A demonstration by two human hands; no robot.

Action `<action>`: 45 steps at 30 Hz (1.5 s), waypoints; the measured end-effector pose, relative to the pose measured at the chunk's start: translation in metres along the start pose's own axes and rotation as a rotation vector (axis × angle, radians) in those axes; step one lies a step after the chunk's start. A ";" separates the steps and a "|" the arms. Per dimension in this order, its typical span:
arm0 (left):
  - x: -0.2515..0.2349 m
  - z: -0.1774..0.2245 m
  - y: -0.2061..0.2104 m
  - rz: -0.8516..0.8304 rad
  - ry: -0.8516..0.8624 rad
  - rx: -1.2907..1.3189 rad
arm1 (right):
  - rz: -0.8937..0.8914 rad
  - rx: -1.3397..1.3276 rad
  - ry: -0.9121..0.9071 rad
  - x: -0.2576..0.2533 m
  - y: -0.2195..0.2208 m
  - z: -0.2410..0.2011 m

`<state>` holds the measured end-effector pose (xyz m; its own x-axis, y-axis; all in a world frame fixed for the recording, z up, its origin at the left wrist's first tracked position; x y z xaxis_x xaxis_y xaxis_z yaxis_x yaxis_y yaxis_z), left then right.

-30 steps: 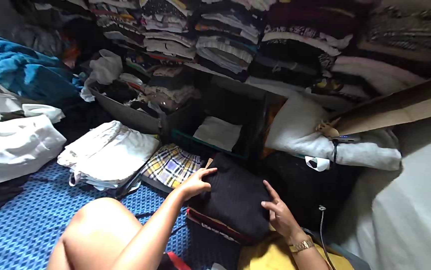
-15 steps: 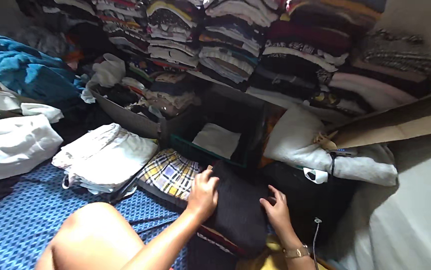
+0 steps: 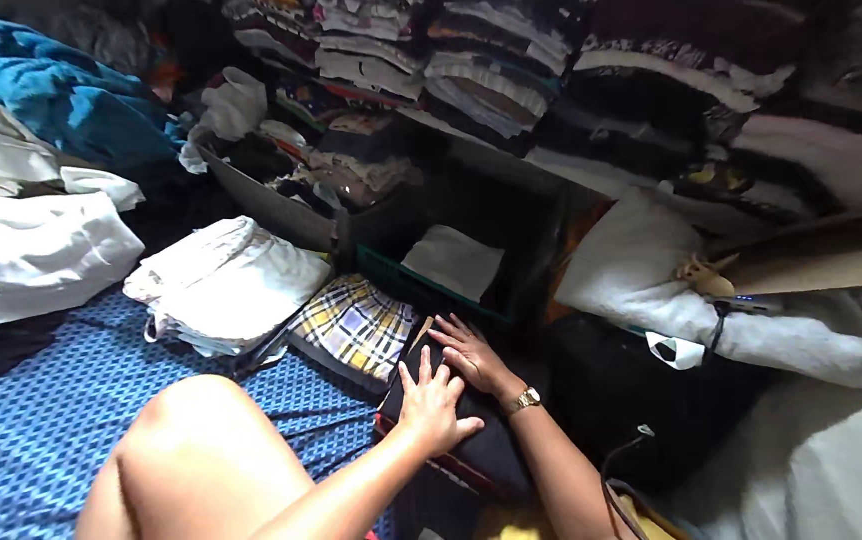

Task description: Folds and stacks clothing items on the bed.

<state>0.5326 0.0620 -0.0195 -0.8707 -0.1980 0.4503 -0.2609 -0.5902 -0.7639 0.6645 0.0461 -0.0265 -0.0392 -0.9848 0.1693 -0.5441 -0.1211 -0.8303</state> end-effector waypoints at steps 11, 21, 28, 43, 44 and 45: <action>0.014 -0.054 0.012 0.093 0.085 0.247 | 0.036 0.097 0.039 -0.001 0.006 0.004; 0.051 -0.083 0.001 0.245 -0.131 0.729 | 0.033 0.131 0.084 0.000 0.000 0.000; 0.076 -0.065 0.026 0.301 -0.300 1.354 | 0.060 0.134 0.146 0.005 -0.002 0.000; 0.057 -0.017 0.068 -0.083 -0.284 1.781 | 0.128 0.136 0.105 0.004 0.002 0.006; 0.056 -0.016 0.068 -0.064 -0.286 1.802 | 0.130 0.134 0.105 0.003 0.002 0.005; 0.054 -0.015 0.067 -0.052 -0.284 1.820 | 0.133 0.133 0.106 0.003 0.002 0.005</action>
<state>0.4614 0.0234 -0.0536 -0.7392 -0.1504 0.6565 0.6054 -0.5754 0.5499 0.6678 0.0419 -0.0299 -0.1953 -0.9753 0.1027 -0.4133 -0.0131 -0.9105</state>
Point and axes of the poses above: each hand's wrist, its own x-axis away from the middle knuckle, its own y-axis out of the palm, z = x × y, the point moved 5 cm from there along -x, towards the middle knuckle, and after that the axes turned 12 degrees about -z, right-handed, at the moved point
